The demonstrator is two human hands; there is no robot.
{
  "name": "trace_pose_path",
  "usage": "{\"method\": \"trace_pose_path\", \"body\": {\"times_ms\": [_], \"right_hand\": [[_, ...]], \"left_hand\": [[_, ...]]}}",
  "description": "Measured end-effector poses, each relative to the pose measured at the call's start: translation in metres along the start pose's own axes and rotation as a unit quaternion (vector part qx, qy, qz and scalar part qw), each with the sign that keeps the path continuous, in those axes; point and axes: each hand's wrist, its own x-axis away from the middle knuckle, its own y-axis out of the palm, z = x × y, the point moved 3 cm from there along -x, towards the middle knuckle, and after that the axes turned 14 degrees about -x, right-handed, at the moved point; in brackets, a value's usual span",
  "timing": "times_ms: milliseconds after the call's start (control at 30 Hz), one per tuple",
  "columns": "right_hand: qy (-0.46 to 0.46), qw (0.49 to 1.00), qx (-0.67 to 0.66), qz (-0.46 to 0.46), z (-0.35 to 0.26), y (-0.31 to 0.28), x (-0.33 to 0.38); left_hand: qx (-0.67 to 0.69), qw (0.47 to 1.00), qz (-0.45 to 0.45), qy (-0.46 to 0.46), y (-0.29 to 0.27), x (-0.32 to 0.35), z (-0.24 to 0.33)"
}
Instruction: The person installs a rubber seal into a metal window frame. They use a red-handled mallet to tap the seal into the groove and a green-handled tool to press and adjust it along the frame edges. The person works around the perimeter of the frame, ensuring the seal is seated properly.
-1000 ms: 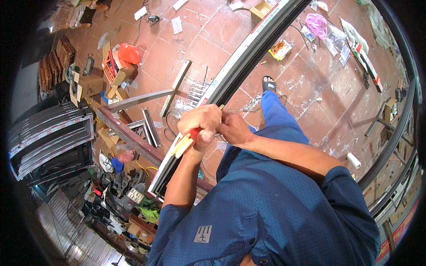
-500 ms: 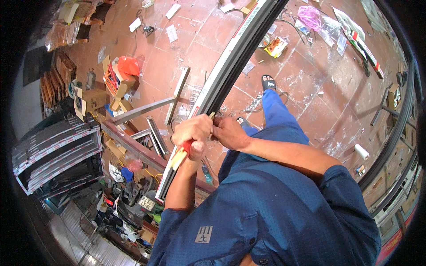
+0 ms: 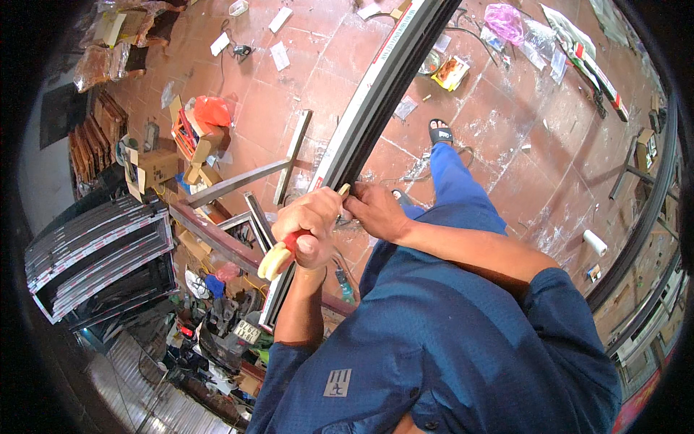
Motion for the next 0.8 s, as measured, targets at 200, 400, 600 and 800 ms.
{"method": "trace_pose_path", "body": {"times_ms": [200,400,600,800], "right_hand": [[-0.029,0.999,0.03,0.015,0.002,0.001,0.002],[0.005,0.998,0.061,0.015,0.001,0.0,0.003],[0.001,1.0,0.004,0.013,0.002,0.001,0.002],[0.046,0.999,0.02,0.017,0.003,0.002,0.001]], "left_hand": [[-0.053,0.998,-0.032,0.006,0.009,-0.002,-0.007],[-0.049,0.998,-0.037,0.023,0.022,-0.019,-0.011],[0.003,1.0,-0.012,0.022,0.013,-0.007,-0.019],[0.021,1.0,-0.02,0.006,0.023,-0.028,-0.022]]}}
